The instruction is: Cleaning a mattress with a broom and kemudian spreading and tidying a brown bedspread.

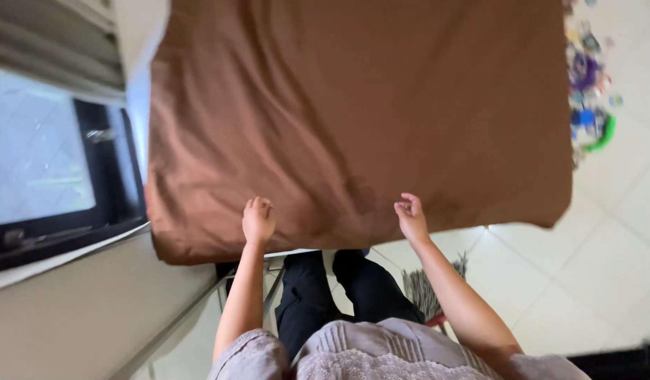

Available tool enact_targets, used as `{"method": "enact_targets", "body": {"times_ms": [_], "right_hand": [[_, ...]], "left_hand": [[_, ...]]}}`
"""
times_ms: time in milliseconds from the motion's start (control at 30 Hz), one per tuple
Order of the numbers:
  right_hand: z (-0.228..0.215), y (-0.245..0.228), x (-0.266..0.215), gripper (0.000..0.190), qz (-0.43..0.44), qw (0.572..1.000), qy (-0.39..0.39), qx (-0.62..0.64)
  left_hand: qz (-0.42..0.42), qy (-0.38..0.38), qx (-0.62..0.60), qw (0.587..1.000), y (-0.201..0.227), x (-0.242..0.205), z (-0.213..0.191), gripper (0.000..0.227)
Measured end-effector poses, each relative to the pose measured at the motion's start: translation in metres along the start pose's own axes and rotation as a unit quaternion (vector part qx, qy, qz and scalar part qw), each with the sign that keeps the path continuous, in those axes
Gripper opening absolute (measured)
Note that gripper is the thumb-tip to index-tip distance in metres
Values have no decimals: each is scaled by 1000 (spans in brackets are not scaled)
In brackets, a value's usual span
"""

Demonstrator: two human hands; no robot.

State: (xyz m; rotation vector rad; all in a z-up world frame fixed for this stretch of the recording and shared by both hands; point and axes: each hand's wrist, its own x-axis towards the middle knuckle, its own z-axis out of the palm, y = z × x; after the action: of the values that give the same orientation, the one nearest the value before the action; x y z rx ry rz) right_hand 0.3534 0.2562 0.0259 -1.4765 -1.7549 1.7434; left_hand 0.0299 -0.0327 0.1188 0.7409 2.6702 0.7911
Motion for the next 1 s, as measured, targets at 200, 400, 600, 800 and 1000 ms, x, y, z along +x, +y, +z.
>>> {"method": "enact_targets", "body": {"times_ms": [200,400,600,800,1000], "right_hand": [[41,-85,20,31,47,994,-89,-43],[108,-141,50,23,56,983,-116,-133],[216,-165,74,26,31,958,-210,-194],[305,-158,131,26,-5,931,-319,-179],[362,-206,199,49,-100,875,-205,-427]], "left_hand": [[-162,117,-4,980,-113,49,-58,18],[-281,170,47,943,-251,108,-84,44],[-343,97,73,931,-277,138,-122,77],[-302,-3,83,950,-256,160,-123,59],[-339,-98,-130,927,-236,226,-128,73]]}}
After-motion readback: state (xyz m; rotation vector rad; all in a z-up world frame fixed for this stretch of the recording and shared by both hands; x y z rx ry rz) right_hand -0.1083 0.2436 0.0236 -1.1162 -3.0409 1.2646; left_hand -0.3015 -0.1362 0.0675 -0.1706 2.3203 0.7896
